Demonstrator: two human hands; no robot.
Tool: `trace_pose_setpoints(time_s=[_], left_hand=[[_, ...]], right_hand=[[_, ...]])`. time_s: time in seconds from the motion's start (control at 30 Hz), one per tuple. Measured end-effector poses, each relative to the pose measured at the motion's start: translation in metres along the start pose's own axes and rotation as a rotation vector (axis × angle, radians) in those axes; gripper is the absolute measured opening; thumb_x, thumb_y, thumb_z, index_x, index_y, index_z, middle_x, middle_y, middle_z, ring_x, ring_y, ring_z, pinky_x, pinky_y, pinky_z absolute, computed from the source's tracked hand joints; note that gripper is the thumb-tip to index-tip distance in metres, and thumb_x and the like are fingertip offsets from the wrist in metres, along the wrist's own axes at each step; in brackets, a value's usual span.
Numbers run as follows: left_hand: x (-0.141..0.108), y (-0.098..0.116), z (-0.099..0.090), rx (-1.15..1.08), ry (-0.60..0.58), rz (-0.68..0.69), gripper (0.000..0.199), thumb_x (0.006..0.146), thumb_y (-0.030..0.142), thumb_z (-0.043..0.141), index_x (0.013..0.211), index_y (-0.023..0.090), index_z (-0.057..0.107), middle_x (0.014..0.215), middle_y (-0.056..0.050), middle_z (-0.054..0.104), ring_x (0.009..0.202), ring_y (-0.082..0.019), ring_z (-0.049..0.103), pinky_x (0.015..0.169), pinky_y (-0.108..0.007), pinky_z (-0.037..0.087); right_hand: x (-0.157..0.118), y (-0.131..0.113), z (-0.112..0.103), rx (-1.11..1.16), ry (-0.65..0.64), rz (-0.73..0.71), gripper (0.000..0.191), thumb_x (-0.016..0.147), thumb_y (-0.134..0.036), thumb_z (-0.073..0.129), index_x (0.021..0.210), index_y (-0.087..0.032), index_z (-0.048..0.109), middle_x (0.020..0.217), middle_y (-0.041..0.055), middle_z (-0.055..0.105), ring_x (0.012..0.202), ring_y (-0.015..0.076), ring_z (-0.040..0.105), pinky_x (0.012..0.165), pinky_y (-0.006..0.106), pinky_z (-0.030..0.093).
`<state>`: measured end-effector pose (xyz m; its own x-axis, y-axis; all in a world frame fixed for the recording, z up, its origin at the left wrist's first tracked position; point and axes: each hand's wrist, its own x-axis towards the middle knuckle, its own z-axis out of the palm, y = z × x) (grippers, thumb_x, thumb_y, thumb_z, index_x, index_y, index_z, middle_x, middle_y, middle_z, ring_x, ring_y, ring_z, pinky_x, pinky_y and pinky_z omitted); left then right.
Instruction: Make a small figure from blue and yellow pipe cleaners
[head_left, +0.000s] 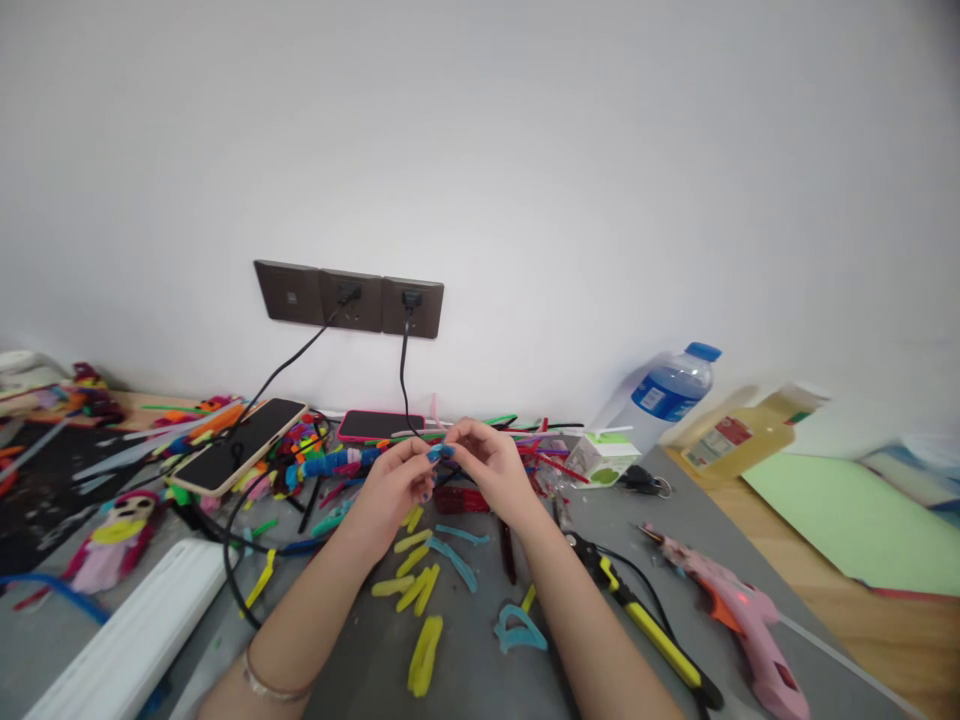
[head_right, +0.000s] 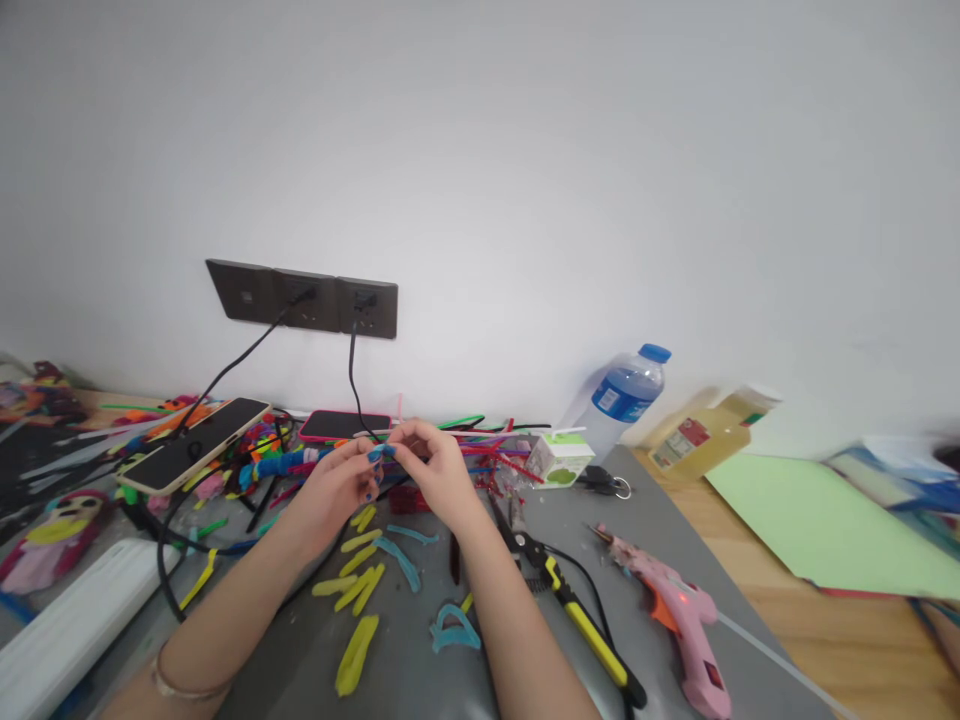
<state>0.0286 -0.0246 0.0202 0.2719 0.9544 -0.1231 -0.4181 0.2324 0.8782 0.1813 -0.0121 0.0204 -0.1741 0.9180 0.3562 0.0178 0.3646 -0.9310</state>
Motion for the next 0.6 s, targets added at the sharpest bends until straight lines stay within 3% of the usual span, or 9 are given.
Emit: trace_pose_setpoints(time_s=[0.13, 0.27, 0.4, 0.6], left_hand=[[-0.001, 0.003, 0.001, -0.111, -0.055, -0.096, 0.022, 0.065, 0.025, 0.07, 0.065, 0.018, 0.049, 0.06, 0.005, 0.045, 0.055, -0.009, 0.041, 0.05, -0.02, 0.033], [-0.003, 0.007, 0.003, -0.212, -0.082, -0.137, 0.02, 0.064, 0.02, 0.066, 0.066, 0.018, 0.046, 0.064, 0.005, 0.045, 0.054, -0.008, 0.04, 0.049, -0.02, 0.033], [-0.004, 0.011, 0.004, -0.3, -0.042, -0.101, 0.021, 0.069, 0.019, 0.064, 0.066, 0.018, 0.043, 0.064, 0.005, 0.044, 0.052, -0.007, 0.038, 0.049, -0.02, 0.033], [0.002, 0.015, -0.009, -0.501, 0.057, 0.038, 0.02, 0.074, 0.016, 0.058, 0.066, 0.019, 0.04, 0.061, 0.005, 0.04, 0.05, -0.008, 0.038, 0.047, -0.021, 0.033]], right_hand=[[0.0, 0.002, 0.002, 0.004, 0.0, 0.015, 0.014, 0.081, -0.033, 0.067, 0.08, -0.019, 0.062, 0.074, 0.001, 0.06, 0.066, 0.0148, 0.054, 0.062, 0.026, 0.044], [0.003, 0.006, -0.005, -0.004, 0.103, 0.006, 0.017, 0.08, -0.035, 0.067, 0.08, -0.02, 0.061, 0.071, 0.0003, 0.059, 0.063, 0.0146, 0.053, 0.061, 0.027, 0.044], [0.006, 0.01, -0.016, 0.026, 0.191, -0.001, 0.021, 0.079, -0.039, 0.068, 0.077, -0.019, 0.06, 0.067, -0.0011, 0.055, 0.059, 0.013, 0.049, 0.058, 0.025, 0.042], [0.007, 0.014, -0.017, 0.099, 0.206, 0.044, 0.026, 0.077, -0.043, 0.071, 0.077, -0.019, 0.061, 0.069, -0.0001, 0.058, 0.061, 0.0133, 0.052, 0.058, 0.025, 0.044]])
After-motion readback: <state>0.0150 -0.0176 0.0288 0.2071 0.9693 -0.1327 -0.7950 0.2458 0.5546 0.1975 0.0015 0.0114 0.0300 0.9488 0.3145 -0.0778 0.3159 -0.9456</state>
